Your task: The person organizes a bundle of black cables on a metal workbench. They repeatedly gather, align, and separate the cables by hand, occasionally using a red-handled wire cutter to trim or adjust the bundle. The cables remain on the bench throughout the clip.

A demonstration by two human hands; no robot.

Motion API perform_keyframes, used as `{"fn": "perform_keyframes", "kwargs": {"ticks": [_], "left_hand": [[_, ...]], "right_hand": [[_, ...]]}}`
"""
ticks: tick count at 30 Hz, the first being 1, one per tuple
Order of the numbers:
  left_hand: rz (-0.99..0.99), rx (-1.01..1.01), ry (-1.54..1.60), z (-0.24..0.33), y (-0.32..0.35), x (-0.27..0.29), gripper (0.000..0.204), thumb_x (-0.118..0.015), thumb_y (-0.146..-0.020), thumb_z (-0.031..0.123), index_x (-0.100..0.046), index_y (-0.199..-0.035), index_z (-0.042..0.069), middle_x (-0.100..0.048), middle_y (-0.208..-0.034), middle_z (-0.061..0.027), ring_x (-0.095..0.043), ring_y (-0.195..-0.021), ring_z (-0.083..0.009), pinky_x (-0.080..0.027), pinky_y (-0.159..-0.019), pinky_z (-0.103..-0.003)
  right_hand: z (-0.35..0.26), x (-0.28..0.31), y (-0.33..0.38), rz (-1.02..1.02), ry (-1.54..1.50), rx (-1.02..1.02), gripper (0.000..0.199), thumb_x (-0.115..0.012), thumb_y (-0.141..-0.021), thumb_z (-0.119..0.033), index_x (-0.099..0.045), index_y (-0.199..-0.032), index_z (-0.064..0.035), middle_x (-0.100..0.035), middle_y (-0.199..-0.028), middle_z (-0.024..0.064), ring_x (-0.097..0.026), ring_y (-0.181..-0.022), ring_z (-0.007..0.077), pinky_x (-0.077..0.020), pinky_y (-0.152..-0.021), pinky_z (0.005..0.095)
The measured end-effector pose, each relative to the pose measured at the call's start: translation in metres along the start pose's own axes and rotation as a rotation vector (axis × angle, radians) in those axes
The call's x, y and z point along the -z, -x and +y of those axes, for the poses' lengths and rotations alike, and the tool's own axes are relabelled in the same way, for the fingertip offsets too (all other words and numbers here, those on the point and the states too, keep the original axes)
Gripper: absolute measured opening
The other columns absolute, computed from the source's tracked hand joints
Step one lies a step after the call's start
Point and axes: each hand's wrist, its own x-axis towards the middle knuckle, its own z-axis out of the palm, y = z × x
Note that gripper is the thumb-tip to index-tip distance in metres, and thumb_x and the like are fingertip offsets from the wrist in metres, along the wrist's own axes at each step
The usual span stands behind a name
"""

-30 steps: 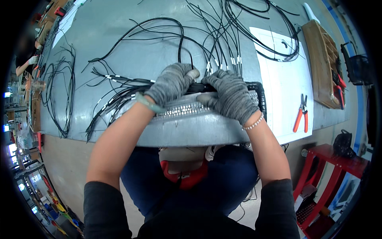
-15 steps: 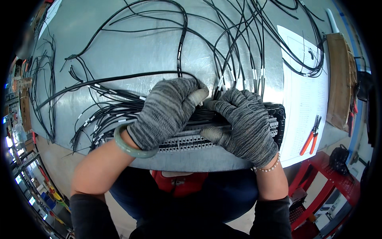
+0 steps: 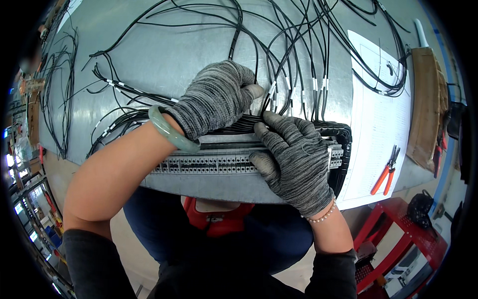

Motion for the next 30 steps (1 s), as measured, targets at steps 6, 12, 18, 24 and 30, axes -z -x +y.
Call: {"fn": "perform_keyframes", "kwargs": {"ticks": [6, 12, 18, 24, 30], "left_hand": [[-0.109, 0.143, 0.019, 0.020, -0.013, 0.004, 0.032, -0.059, -0.091, 0.030, -0.067, -0.078, 0.002, -0.063, -0.062, -0.0065, -0.059, -0.058, -0.0126, -0.050, -0.059, -0.030], [-0.084, 0.179, 0.094, 0.021, -0.021, -0.005, 0.032, -0.059, -0.091, 0.030, -0.069, -0.081, 0.002, -0.064, -0.063, -0.0057, -0.061, -0.059, -0.0109, -0.052, -0.057, -0.026], [-0.033, 0.235, 0.258, 0.027, -0.024, -0.013, 0.032, -0.060, -0.091, 0.031, -0.067, -0.080, 0.002, -0.062, -0.061, -0.0045, -0.061, -0.058, -0.0113, -0.052, -0.055, -0.027], [0.015, 0.023, 0.000, 0.026, -0.008, -0.004, 0.032, -0.063, -0.089, 0.034, -0.066, -0.095, 0.003, -0.067, -0.073, -0.0069, -0.064, -0.067, -0.0150, -0.053, -0.064, -0.028], [-0.009, -0.374, -0.453, 0.011, 0.056, 0.001, 0.038, -0.065, -0.083, 0.027, -0.061, -0.114, 0.006, -0.063, -0.099, -0.0118, -0.060, -0.095, -0.0270, -0.049, -0.084, -0.035]], "right_hand": [[0.004, 0.000, 0.000, -0.044, -0.094, 0.011, 0.036, -0.069, -0.077, -0.033, -0.069, -0.102, -0.0067, -0.066, -0.106, 0.0082, -0.061, -0.095, 0.0267, -0.0486, -0.085, 0.0369], [0.006, 0.002, 0.000, -0.043, -0.139, 0.015, 0.032, -0.071, -0.076, -0.030, -0.070, -0.098, -0.0065, -0.067, -0.103, 0.0080, -0.062, -0.093, 0.0264, -0.0484, -0.085, 0.0372], [0.009, 0.002, 0.000, -0.073, -0.139, 0.029, 0.034, -0.069, -0.078, -0.035, -0.070, -0.097, -0.0063, -0.067, -0.106, 0.0083, -0.062, -0.098, 0.0268, -0.0494, -0.086, 0.0376], [0.005, 0.003, 0.002, -0.035, -0.124, 0.036, 0.034, -0.067, -0.079, -0.034, -0.069, -0.098, -0.0061, -0.066, -0.106, 0.0079, -0.061, -0.097, 0.0268, -0.0487, -0.086, 0.0372], [0.004, 0.007, 0.004, 0.047, -0.166, 0.003, 0.025, -0.066, -0.080, -0.024, -0.069, -0.096, -0.0048, -0.067, -0.101, 0.0079, -0.062, -0.090, 0.0269, -0.0501, -0.082, 0.0356]]}}
